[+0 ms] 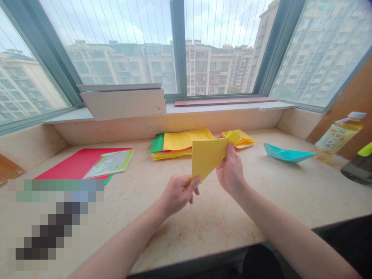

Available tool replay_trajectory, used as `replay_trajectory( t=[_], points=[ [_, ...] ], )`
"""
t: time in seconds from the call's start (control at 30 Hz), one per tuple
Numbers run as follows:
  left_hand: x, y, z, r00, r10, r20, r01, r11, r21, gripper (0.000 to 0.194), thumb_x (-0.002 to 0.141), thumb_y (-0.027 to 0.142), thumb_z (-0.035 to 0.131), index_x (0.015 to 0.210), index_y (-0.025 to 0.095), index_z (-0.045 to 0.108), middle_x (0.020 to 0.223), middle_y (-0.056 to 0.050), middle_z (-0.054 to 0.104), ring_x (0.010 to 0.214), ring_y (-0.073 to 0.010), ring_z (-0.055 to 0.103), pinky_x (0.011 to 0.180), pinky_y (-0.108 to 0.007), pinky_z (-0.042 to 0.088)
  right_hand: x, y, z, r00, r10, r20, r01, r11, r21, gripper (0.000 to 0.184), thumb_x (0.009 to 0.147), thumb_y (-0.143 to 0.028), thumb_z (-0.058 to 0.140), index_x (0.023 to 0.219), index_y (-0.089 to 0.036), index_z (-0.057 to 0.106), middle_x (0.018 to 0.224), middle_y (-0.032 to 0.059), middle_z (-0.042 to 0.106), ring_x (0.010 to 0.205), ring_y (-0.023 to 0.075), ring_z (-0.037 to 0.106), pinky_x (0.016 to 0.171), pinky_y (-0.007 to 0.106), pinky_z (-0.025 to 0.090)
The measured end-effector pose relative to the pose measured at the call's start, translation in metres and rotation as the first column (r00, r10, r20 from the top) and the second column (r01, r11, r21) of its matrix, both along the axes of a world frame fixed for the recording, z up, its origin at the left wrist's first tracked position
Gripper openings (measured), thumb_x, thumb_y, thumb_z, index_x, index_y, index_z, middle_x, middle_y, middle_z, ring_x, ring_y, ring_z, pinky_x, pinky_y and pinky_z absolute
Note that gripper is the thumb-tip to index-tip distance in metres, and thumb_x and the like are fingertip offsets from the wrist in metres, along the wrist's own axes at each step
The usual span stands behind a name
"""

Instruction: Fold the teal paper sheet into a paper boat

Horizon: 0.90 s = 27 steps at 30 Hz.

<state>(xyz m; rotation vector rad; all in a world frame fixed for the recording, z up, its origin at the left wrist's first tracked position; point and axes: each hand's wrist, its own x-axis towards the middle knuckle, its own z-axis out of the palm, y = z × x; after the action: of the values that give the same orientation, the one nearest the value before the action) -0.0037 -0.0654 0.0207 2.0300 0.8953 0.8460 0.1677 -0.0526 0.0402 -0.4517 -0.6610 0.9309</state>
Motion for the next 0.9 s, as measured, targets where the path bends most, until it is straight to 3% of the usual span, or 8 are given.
replay_trajectory(
  t=[0.37,0.5,0.6,0.7,0.9],
  points=[
    [-0.001,-0.002,0.001,1.000,0.000,-0.002,0.000,1.000,-0.007,0.053,0.096,0.050,0.045,0.062,0.014,0.062,0.041,0.000,0.056,0.035,-0.0089,0.053,0.042,-0.018,0.038,0.012,0.007,0.002,0.995,-0.104,-0.009,0.103,0.994,-0.025,0.027,0.089,-0.046,0.061,0.097,-0.021,0.066,0.100,0.0043,0.074,0.099,0.0192,0.068,0.090,0.036,0.054],
    [-0.002,-0.001,-0.001,0.998,0.056,0.015,-0.056,0.998,-0.020,0.053,0.096,0.051,0.045,0.061,0.014,0.061,0.040,0.000,0.056,0.035,-0.0091,0.052,0.041,-0.018,0.038,0.007,0.000,0.005,0.997,0.046,0.068,-0.046,0.999,-0.003,0.029,0.086,-0.047,0.065,0.105,-0.025,0.064,0.109,0.0022,0.072,0.110,0.0186,0.064,0.097,0.035,0.051],
    [-0.003,0.001,-0.002,0.996,0.085,0.018,-0.085,0.996,-0.024,0.054,0.096,0.051,0.045,0.060,0.014,0.060,0.040,0.000,0.055,0.034,-0.0088,0.052,0.041,-0.018,0.037,0.003,-0.004,0.005,0.965,0.167,0.202,-0.172,0.985,0.005,0.039,0.077,-0.037,0.076,0.112,-0.028,0.062,0.114,0.0015,0.071,0.109,0.0200,0.064,0.097,0.038,0.050],
    [-0.003,0.001,-0.003,0.997,0.071,0.014,-0.071,0.997,-0.034,0.054,0.096,0.051,0.045,0.061,0.014,0.061,0.040,0.000,0.055,0.034,-0.0091,0.052,0.041,-0.018,0.038,0.001,-0.002,0.003,0.973,0.117,0.197,-0.122,0.992,0.017,0.037,0.076,-0.033,0.078,0.110,-0.026,0.064,0.111,0.0024,0.072,0.105,0.0209,0.066,0.095,0.039,0.051],
    [0.000,-0.001,-0.001,1.000,0.029,0.002,-0.029,0.999,-0.042,0.053,0.096,0.052,0.045,0.063,0.014,0.063,0.040,0.000,0.056,0.035,-0.0092,0.053,0.041,-0.017,0.038,0.004,0.002,0.001,0.996,0.013,0.089,-0.011,1.000,-0.022,0.029,0.085,-0.047,0.067,0.102,-0.023,0.067,0.106,0.0043,0.074,0.108,0.0224,0.066,0.090,0.038,0.054]
  ],
)
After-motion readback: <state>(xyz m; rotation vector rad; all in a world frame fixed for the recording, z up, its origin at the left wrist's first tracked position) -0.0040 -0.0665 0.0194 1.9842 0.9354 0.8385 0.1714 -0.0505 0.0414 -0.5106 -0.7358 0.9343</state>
